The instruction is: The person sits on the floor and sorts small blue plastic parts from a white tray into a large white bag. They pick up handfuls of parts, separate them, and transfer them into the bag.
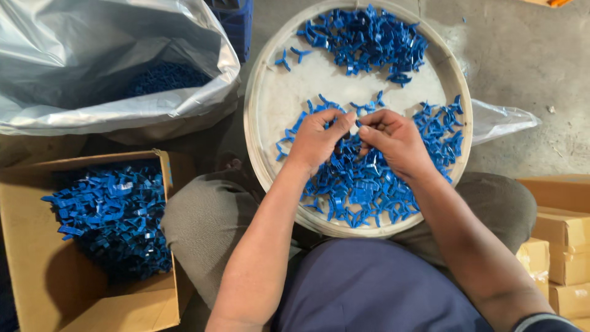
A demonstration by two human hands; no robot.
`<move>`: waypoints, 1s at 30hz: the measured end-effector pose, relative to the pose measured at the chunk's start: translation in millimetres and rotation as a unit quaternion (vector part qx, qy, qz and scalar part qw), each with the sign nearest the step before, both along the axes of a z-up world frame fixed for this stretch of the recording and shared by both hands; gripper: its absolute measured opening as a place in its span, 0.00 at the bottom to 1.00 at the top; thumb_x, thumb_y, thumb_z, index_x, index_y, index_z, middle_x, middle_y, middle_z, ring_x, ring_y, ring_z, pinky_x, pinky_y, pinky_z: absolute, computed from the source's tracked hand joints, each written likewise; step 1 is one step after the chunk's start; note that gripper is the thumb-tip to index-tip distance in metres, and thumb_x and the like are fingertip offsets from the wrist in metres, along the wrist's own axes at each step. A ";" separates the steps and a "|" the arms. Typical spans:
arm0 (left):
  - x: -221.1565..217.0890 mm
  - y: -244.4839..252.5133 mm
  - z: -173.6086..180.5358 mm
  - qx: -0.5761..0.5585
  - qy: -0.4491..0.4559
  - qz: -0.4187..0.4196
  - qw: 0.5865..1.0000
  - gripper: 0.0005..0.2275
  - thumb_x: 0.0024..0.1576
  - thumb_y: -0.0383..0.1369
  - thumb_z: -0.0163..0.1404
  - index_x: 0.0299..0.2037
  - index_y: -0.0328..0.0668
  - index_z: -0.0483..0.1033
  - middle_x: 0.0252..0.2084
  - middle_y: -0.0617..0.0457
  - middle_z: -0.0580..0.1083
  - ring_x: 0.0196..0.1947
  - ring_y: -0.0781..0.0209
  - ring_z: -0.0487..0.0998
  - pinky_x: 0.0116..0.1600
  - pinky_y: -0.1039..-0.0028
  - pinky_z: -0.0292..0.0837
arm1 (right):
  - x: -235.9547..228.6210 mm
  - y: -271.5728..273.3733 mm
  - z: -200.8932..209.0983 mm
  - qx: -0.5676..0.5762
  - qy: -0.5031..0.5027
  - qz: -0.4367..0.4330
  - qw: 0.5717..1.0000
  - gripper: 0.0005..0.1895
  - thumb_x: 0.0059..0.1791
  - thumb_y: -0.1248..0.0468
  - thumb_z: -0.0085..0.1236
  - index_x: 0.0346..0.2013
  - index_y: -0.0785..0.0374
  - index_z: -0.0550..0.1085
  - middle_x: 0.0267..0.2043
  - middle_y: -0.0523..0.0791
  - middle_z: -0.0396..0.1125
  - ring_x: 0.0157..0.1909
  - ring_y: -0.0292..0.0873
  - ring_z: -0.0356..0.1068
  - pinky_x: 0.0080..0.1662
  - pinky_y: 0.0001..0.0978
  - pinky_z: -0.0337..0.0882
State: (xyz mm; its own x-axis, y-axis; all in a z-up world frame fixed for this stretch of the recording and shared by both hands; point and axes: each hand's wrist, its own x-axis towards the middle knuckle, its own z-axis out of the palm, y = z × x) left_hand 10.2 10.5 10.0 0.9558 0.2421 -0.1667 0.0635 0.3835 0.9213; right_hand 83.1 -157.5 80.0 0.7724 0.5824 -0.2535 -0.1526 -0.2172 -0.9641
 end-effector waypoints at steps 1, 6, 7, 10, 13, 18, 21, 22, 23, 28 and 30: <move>-2.8 -4.0 -1.4 0.033 -0.010 0.003 0.999 0.14 0.62 0.42 0.57 0.32 0.38 0.81 0.22 0.61 0.71 0.22 0.75 0.66 0.27 0.78 0.60 | -4.3 1.0 3.1 -0.050 -0.060 0.011 0.997 0.11 0.52 0.67 0.61 0.47 0.68 0.75 0.38 0.48 0.72 0.33 0.37 0.71 0.38 0.30 0.74; -3.1 0.8 9.2 0.338 -0.039 0.140 0.930 0.12 0.63 0.41 0.55 0.35 0.42 0.81 0.23 0.57 0.74 0.21 0.68 0.72 0.29 0.75 0.64 | 2.7 1.3 22.7 -0.438 -0.326 0.061 0.836 0.16 0.48 0.52 0.64 0.38 0.61 0.81 0.32 0.52 0.75 0.34 0.48 0.75 0.40 0.40 0.73; -1.4 5.6 13.2 0.276 -0.031 0.151 0.949 0.12 0.65 0.42 0.54 0.37 0.42 0.80 0.23 0.58 0.73 0.21 0.69 0.72 0.29 0.77 0.65 | 7.5 -0.1 24.3 -0.457 -0.338 0.068 0.820 0.16 0.50 0.49 0.62 0.37 0.60 0.82 0.33 0.52 0.76 0.36 0.49 0.76 0.42 0.41 0.73; -6.0 27.9 21.5 -0.267 -0.039 0.116 0.956 0.13 0.63 0.41 0.55 0.33 0.41 0.75 0.29 0.57 0.72 0.20 0.70 0.70 0.18 0.80 0.55 | 18.3 0.0 18.0 -0.402 -0.360 0.279 0.794 0.20 0.43 0.44 0.62 0.33 0.56 0.83 0.38 0.48 0.76 0.40 0.54 0.75 0.41 0.46 0.73; -9.1 36.6 31.0 -0.296 -0.066 0.123 0.945 0.11 0.62 0.41 0.55 0.38 0.41 0.75 0.29 0.54 0.73 0.20 0.69 0.72 0.18 0.81 0.56 | 27.2 13.7 -0.7 -0.442 -0.399 0.135 0.792 0.17 0.51 0.46 0.58 0.42 0.53 0.82 0.41 0.50 0.75 0.43 0.57 0.74 0.44 0.50 0.72; -7.7 36.1 38.8 -0.256 -0.084 0.145 0.952 0.11 0.62 0.40 0.55 0.40 0.39 0.76 0.30 0.53 0.74 0.21 0.69 0.72 0.19 0.80 0.58 | 48.1 47.5 -40.0 -0.460 -0.425 0.147 0.766 0.20 0.47 0.45 0.61 0.47 0.52 0.81 0.40 0.51 0.75 0.44 0.57 0.74 0.44 0.51 0.72; -5.7 40.2 36.4 -0.242 -0.100 0.156 0.952 0.10 0.62 0.38 0.55 0.42 0.39 0.75 0.30 0.52 0.74 0.22 0.68 0.73 0.19 0.79 0.59 | 56.8 55.6 -58.8 -0.483 -0.404 0.156 0.761 0.21 0.43 0.46 0.65 0.43 0.55 0.81 0.41 0.51 0.75 0.44 0.57 0.74 0.45 0.51 0.72; -7.9 39.4 33.9 -0.238 -0.099 0.161 0.953 0.10 0.62 0.37 0.55 0.43 0.40 0.74 0.30 0.52 0.74 0.22 0.68 0.73 0.19 0.79 0.59 | 55.1 52.2 -65.0 -0.487 -0.392 0.156 0.765 0.20 0.42 0.47 0.66 0.41 0.56 0.81 0.41 0.51 0.75 0.44 0.56 0.73 0.45 0.51 0.72; -10.5 37.9 31.8 -0.241 -0.104 0.167 0.950 0.09 0.62 0.37 0.55 0.45 0.41 0.74 0.29 0.52 0.74 0.21 0.68 0.73 0.18 0.80 0.59 | 52.7 46.5 -69.7 -0.456 -0.402 0.152 0.779 0.18 0.43 0.49 0.67 0.39 0.58 0.80 0.41 0.51 0.75 0.44 0.56 0.74 0.45 0.50 0.72; -7.5 36.9 33.5 -0.249 -0.125 0.145 0.949 0.07 0.63 0.34 0.55 0.46 0.43 0.73 0.30 0.51 0.74 0.22 0.68 0.73 0.19 0.81 0.58 | 56.9 12.9 -60.6 -0.080 -0.058 0.040 0.994 0.12 0.46 0.63 0.66 0.38 0.65 0.73 0.45 0.50 0.75 0.41 0.48 0.74 0.36 0.39 0.74; -10.2 36.7 33.8 -0.256 -0.141 0.122 0.949 0.07 0.64 0.33 0.55 0.47 0.40 0.74 0.32 0.51 0.74 0.24 0.67 0.73 0.21 0.80 0.60 | 49.7 2.2 -52.8 0.080 0.109 0.051 0.990 0.12 0.47 0.66 0.66 0.41 0.63 0.73 0.43 0.51 0.74 0.41 0.48 0.74 0.35 0.37 0.76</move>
State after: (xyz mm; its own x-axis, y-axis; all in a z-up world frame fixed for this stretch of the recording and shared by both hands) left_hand 0.0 47.1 43.9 0.9058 0.4183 -0.0681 -0.3058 0.7563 0.5784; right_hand 132.8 -155.2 27.3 0.6447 0.7005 -0.3060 -0.3456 -0.0900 -0.9341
